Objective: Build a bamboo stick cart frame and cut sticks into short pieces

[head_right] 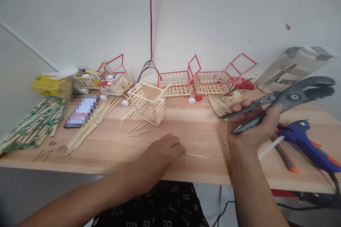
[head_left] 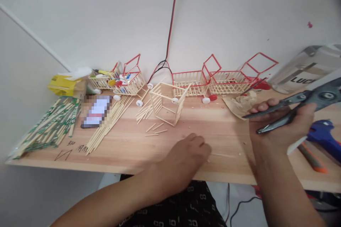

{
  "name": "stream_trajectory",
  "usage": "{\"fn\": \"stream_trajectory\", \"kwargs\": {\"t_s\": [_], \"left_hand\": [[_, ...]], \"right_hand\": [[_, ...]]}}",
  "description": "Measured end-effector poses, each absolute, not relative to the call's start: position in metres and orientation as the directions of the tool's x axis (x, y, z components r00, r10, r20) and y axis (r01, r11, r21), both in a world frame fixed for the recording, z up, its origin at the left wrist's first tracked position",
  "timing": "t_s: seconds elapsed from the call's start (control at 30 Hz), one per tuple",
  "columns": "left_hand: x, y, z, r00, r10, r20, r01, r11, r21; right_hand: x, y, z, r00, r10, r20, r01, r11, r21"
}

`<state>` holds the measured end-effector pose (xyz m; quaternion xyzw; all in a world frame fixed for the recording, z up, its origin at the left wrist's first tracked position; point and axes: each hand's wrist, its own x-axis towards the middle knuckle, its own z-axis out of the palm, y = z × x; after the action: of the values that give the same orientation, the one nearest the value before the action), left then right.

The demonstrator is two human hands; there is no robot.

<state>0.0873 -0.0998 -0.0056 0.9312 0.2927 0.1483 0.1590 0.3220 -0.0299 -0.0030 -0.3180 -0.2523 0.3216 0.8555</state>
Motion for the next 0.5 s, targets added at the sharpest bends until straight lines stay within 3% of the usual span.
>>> {"fn": "stream_trajectory", "kwargs": {"t_s": [0.07, 0.13, 0.2, 0.5], "left_hand": [[0.047, -0.103, -0.01, 0.695, 0.667, 0.268, 0.517, -0.723, 0.459], [0.012, -0.102, -0.014, 0.501, 0.784, 0.366, 0.591, -0.619, 0.517], [-0.012, -0.098, -0.014, 0.398, 0.842, 0.364, 0.661, -0.539, 0.522], [-0.022, -0.074, -0.031, 0.391, 0.901, 0.19, 0.808, -0.434, 0.398]], "right_hand": [[0.322, -0.028, -0.006, 0.665, 0.712, 0.226, -0.385, 0.586, -0.713], [0.322, -0.027, -0.008, 0.65, 0.723, 0.235, -0.371, 0.572, -0.732], [0.32, -0.027, -0.009, 0.61, 0.753, 0.245, -0.362, 0.54, -0.76], [0.311, -0.029, -0.014, 0.595, 0.764, 0.25, -0.338, 0.52, -0.784]]}}
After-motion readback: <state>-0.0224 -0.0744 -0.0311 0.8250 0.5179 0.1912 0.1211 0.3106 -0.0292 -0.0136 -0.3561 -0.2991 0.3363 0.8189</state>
